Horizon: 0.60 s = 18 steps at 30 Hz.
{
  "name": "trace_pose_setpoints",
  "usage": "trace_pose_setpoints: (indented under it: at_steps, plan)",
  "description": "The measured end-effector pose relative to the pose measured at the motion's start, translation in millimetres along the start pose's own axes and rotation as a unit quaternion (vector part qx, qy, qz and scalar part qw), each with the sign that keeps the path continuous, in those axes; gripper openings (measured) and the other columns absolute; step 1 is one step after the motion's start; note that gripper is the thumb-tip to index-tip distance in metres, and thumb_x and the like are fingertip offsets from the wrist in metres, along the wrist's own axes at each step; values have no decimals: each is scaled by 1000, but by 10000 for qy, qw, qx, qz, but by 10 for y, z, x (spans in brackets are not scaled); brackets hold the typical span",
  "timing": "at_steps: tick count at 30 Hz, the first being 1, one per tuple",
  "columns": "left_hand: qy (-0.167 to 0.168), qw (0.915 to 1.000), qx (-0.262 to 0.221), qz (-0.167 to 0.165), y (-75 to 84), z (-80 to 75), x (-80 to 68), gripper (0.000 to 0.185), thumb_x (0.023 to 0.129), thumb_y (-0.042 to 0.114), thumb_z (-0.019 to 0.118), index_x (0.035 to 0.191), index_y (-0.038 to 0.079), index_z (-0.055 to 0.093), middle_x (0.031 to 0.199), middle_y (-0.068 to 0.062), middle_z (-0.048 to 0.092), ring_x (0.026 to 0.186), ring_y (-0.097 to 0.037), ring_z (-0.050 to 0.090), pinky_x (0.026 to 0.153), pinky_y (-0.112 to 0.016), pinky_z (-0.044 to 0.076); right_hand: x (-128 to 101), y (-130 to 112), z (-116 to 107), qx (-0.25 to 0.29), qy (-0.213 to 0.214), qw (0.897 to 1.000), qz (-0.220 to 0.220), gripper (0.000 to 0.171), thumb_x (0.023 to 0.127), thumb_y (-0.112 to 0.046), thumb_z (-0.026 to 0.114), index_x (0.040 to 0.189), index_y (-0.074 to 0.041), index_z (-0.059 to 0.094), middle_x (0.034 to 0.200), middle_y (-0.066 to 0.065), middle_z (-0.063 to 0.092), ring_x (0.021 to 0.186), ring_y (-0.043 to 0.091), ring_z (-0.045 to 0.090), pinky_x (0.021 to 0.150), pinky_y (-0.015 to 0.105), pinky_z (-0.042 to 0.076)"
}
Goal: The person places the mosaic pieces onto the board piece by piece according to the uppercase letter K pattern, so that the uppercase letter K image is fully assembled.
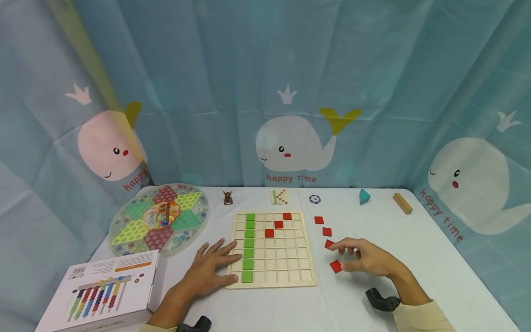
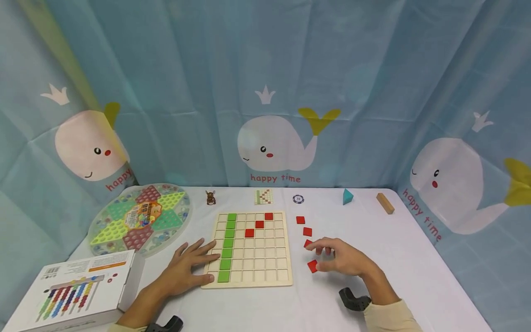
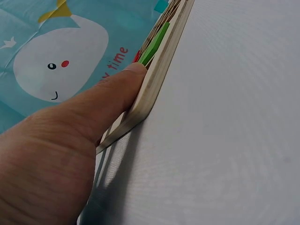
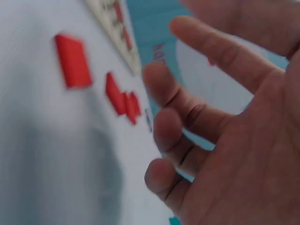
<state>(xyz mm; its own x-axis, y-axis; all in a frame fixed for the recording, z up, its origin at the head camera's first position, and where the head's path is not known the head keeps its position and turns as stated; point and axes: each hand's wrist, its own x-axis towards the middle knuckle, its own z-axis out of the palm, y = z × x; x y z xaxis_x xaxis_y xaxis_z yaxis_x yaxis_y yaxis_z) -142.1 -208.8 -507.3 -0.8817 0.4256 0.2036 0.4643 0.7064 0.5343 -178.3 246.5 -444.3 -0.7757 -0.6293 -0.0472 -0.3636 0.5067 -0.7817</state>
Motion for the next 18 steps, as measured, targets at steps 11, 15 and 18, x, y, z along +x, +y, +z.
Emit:
trace_pose_setpoints:
  at_steps: [11,15,18]
  plan:
    - [-25,10000,-31,-65,-19,0,-4,58,80,57,69,126,22,67,147,1,44,140,-35,26,107,-63,5,-30,187,164,-1030,175,9933,491,32,81,-11,76,109,-25,70,97,-9,56,92,18,47,78,33,45]
    - [-4,10000,-18,-51,-18,0,-2,58,80,57,69,126,22,67,147,1,44,139,-35,26,107,-63,6,-24,179,190,-1234,398,9909,360,28,81,-7,76,102,-25,70,94,-12,56,88,14,49,77,31,47]
    - [40,10000,20,-1,-21,12,-2,57,80,57,69,125,22,68,146,0,45,139,-36,28,106,-63,7,-44,174,182,-1227,511,9907,283,27,81,-7,76,102,-23,69,94,-13,58,87,14,51,76,30,47]
